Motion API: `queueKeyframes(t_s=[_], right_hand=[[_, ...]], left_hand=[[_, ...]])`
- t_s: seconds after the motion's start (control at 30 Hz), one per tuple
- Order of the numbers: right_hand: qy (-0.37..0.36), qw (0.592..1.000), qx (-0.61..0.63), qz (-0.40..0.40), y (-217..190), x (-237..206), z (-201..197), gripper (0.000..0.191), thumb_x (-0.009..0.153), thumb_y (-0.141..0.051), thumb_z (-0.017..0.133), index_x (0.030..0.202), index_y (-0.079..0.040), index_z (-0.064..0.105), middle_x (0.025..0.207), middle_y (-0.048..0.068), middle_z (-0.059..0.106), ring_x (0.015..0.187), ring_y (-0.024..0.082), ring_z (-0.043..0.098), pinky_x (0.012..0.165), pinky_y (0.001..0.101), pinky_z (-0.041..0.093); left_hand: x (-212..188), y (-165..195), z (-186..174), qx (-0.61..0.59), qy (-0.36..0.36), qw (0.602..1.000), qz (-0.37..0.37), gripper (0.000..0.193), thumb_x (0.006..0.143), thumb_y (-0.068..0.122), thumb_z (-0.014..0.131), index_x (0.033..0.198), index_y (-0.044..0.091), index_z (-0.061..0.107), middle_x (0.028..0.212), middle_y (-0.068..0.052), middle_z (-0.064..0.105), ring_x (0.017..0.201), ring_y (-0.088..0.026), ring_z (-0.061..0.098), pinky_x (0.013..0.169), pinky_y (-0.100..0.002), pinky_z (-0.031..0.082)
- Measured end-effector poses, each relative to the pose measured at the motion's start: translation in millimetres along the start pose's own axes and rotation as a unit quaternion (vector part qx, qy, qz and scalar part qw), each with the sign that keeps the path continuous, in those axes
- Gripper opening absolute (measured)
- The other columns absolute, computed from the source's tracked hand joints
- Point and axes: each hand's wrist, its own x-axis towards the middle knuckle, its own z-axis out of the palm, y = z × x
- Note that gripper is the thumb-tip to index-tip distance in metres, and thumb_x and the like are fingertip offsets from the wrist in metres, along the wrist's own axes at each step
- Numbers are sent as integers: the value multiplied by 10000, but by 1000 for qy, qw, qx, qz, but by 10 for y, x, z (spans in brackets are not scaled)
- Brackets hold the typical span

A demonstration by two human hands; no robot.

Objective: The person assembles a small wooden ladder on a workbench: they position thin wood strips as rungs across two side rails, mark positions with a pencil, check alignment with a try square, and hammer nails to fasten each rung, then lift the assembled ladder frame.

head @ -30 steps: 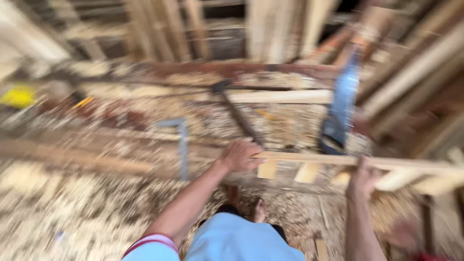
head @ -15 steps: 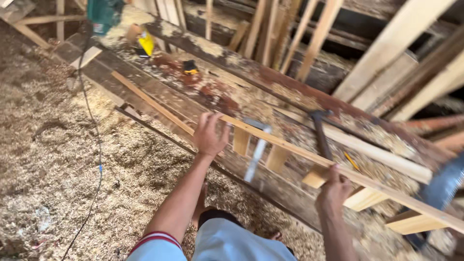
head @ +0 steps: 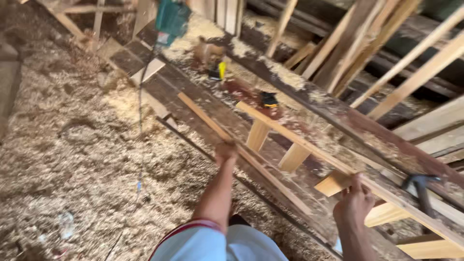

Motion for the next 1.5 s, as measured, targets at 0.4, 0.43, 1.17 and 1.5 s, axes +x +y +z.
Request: queueKeyframes(t_s=[0.4,0.43,1.17,1.5], right_hand=[[23,999,-15,26,57,-319,1228,191,1056,-276,642,1063,-86,624,1012,35,626,953,147,603,764,300,524],[18,999,23,34,81,-319,1295,178,1029,-272,641,1061,-98,622,1007,30,636,954,143,622,762,293,550],[109,972,199,55,-388,-547,426,423,993,-549,617,1165,-164,595,1087,9,617,976,169,544,832,383,396],[196,920,331,75,-798,-890,-1441,591,927,-659,542,1239,-164,625,1232,-12,654,1041,151,580,920,365,436]], left_hand=[[253,-24,71,13,-76,997,-14,493,1033,486,597,884,40,747,793,-152,716,662,-250,703,566,-404,586],[229,-80,93,21,-60,998,20,533,1073,500,570,865,38,736,752,-148,691,627,-239,675,537,-409,576],[-1268,902,281,-518,-370,742,208,359,1055,409,408,1262,128,492,927,5,543,749,-84,522,651,-237,484],[-3466,1149,312,-227,-296,762,530,341,1107,371,354,1226,75,477,781,-81,644,619,-223,629,526,-396,462]])
